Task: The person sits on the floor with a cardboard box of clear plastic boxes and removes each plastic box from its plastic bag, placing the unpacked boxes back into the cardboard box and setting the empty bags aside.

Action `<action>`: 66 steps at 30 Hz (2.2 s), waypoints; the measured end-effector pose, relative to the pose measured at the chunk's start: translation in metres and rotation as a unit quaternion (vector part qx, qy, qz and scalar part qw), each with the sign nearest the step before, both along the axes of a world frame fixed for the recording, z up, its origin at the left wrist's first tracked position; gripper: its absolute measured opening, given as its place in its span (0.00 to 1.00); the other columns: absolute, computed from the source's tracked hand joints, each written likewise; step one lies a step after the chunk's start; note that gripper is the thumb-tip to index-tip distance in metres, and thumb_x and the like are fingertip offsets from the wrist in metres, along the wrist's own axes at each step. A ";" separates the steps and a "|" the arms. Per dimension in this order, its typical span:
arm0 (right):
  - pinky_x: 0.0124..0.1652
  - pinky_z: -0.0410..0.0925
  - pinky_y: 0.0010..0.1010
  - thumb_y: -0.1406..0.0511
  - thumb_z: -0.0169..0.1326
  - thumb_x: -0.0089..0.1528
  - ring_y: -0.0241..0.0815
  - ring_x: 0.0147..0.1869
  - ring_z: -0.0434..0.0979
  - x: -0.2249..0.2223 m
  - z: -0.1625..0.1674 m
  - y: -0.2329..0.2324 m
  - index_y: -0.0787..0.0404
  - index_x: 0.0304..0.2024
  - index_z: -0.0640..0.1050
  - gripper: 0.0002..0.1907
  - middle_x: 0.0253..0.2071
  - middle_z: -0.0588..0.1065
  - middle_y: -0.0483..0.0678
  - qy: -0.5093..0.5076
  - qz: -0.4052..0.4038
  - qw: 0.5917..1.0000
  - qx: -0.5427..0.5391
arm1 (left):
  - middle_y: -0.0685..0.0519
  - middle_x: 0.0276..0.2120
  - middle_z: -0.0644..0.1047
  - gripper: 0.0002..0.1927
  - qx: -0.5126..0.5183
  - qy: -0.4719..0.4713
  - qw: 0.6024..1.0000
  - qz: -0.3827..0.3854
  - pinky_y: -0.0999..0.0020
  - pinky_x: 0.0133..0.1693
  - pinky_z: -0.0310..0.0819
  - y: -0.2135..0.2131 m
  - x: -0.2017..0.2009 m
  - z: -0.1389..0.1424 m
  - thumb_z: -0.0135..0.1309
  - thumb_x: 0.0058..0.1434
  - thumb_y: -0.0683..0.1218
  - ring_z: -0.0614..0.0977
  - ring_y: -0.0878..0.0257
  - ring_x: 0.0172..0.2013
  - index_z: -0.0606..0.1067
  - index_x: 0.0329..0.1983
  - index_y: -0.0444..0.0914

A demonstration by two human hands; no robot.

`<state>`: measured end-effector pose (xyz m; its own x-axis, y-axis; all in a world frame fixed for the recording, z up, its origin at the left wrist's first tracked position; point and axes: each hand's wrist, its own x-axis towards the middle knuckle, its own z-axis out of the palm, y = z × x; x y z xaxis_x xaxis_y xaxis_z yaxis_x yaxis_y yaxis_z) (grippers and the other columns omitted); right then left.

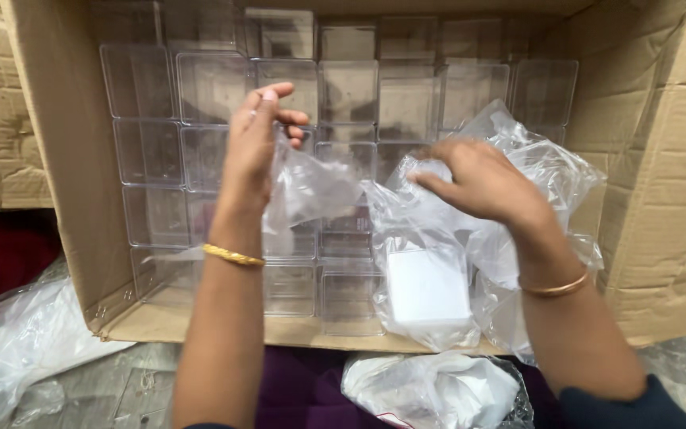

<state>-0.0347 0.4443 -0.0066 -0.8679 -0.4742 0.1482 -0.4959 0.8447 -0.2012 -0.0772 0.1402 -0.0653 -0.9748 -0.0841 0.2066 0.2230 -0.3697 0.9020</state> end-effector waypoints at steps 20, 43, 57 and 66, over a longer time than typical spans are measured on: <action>0.33 0.71 0.30 0.65 0.58 0.63 0.35 0.32 0.78 -0.017 -0.071 -0.063 0.57 0.44 0.84 0.09 0.30 0.82 0.46 -0.107 -0.110 0.931 -0.330 | 0.56 0.25 0.80 0.17 -0.182 -0.011 0.981 0.060 0.77 0.24 0.61 0.040 0.004 -0.034 0.52 0.69 0.54 0.71 0.74 0.21 0.80 0.41 0.36; 0.40 0.69 0.28 0.64 0.60 0.64 0.33 0.39 0.75 -0.029 -0.076 -0.044 0.61 0.49 0.82 0.12 0.38 0.81 0.46 -0.163 0.001 0.891 -0.425 | 0.56 0.36 0.83 0.15 -0.110 0.048 0.989 -0.084 0.75 0.43 0.74 0.039 -0.003 -0.064 0.61 0.65 0.49 0.81 0.71 0.37 0.83 0.49 0.35; 0.40 0.69 0.26 0.60 0.58 0.70 0.31 0.36 0.73 -0.047 -0.114 -0.007 0.64 0.41 0.82 0.13 0.33 0.77 0.42 -0.313 0.039 0.662 -0.680 | 0.60 0.33 0.78 0.18 0.008 -0.028 0.976 -0.218 0.75 0.37 0.70 0.050 -0.004 -0.083 0.51 0.71 0.58 0.75 0.73 0.33 0.78 0.36 0.39; 0.48 0.71 0.29 0.66 0.56 0.67 0.32 0.38 0.72 -0.070 -0.084 -0.009 0.60 0.37 0.77 0.04 0.32 0.71 0.40 -0.287 0.224 0.539 -0.759 | 0.60 0.29 0.70 0.16 -0.240 -0.015 0.963 -0.119 0.68 0.31 0.59 -0.010 -0.034 -0.065 0.60 0.69 0.54 0.68 0.69 0.30 0.71 0.32 0.42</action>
